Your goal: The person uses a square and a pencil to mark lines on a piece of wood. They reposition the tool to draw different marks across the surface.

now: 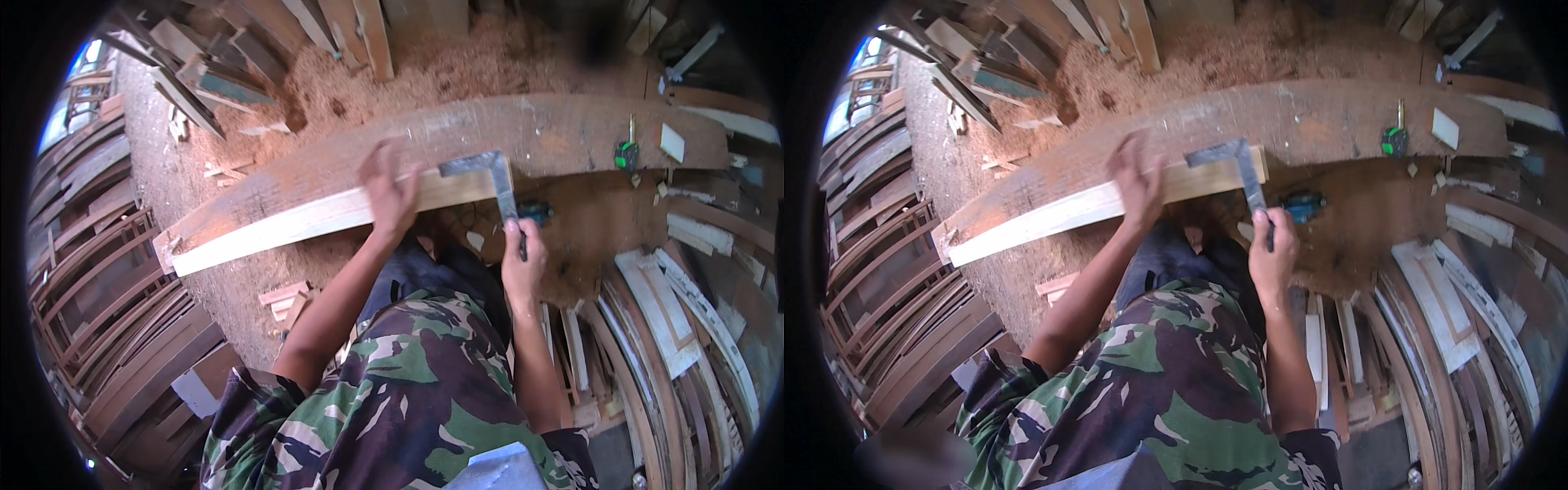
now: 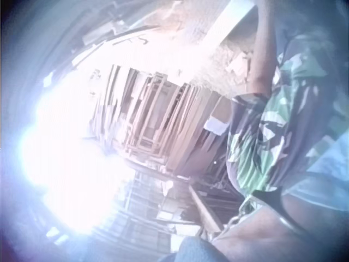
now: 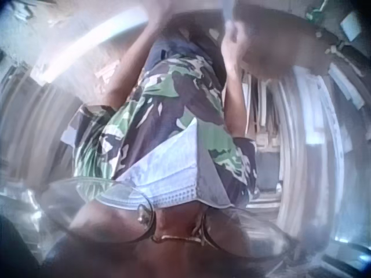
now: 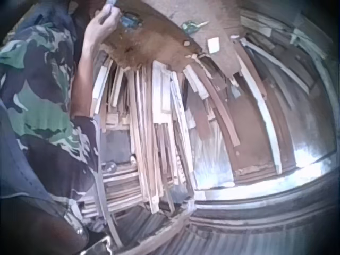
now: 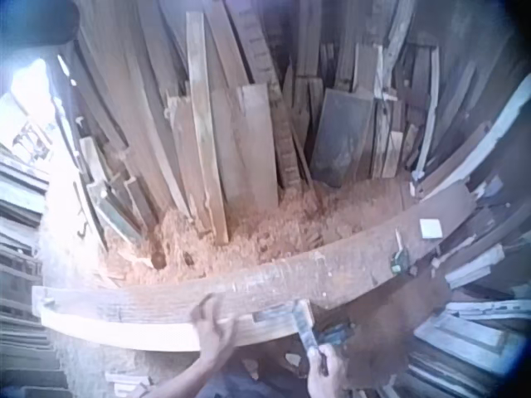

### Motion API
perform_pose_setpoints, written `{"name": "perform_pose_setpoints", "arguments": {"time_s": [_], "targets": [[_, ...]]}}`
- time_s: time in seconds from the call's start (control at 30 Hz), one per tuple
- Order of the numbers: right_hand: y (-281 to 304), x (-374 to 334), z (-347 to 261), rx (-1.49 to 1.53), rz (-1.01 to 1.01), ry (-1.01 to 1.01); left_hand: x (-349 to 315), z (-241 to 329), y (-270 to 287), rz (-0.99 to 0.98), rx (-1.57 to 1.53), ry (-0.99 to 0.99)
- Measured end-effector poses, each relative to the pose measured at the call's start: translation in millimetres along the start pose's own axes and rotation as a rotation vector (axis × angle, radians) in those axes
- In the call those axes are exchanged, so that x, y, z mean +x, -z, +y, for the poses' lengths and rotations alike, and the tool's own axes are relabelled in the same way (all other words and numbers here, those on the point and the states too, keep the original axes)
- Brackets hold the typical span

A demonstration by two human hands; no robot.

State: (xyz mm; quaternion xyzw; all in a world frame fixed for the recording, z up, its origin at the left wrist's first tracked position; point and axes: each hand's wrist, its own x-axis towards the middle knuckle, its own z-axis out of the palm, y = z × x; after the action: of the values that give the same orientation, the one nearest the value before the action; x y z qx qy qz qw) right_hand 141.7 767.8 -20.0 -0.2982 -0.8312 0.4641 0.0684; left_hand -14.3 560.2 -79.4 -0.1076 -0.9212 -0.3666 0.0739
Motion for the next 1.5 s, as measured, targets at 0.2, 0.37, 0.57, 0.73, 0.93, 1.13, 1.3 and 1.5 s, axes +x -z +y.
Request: {"name": "perform_pose_setpoints", "arguments": {"time_s": [0.2, 0.37, 0.57, 0.73, 0.93, 1.13, 1.3, 1.5], "targets": [[62, 9, 12, -0.023, 0.250, -0.081, -6, -194, 171, 0.574, 0.157, 1.490], [68, 28, 32, 0.050, 0.359, -0.071, -9, -245, 235, 1.001, -0.567, 1.490], [66, 29, 32, 0.153, 0.437, -0.040, 5, -229, 250, 1.047, -0.832, 1.285], [59, 30, 25, 0.183, 0.479, 0.006, 21, -224, 297, 1.078, -0.851, 0.948], [64, 40, 12, 0.278, 0.516, 0.040, 116, -119, 432, 0.897, -0.649, 0.341], [47, 37, -13, 0.210, 0.536, 0.058, 205, -5, 583, 0.794, -0.614, -0.040], [31, 18, -15, 0.233, 0.569, -0.015, 225, 13, 548, 0.222, -0.385, -0.289], [24, -21, 22, 0.278, 0.744, -0.184, 110, 1, 268, -0.216, 0.076, -0.626]]}}
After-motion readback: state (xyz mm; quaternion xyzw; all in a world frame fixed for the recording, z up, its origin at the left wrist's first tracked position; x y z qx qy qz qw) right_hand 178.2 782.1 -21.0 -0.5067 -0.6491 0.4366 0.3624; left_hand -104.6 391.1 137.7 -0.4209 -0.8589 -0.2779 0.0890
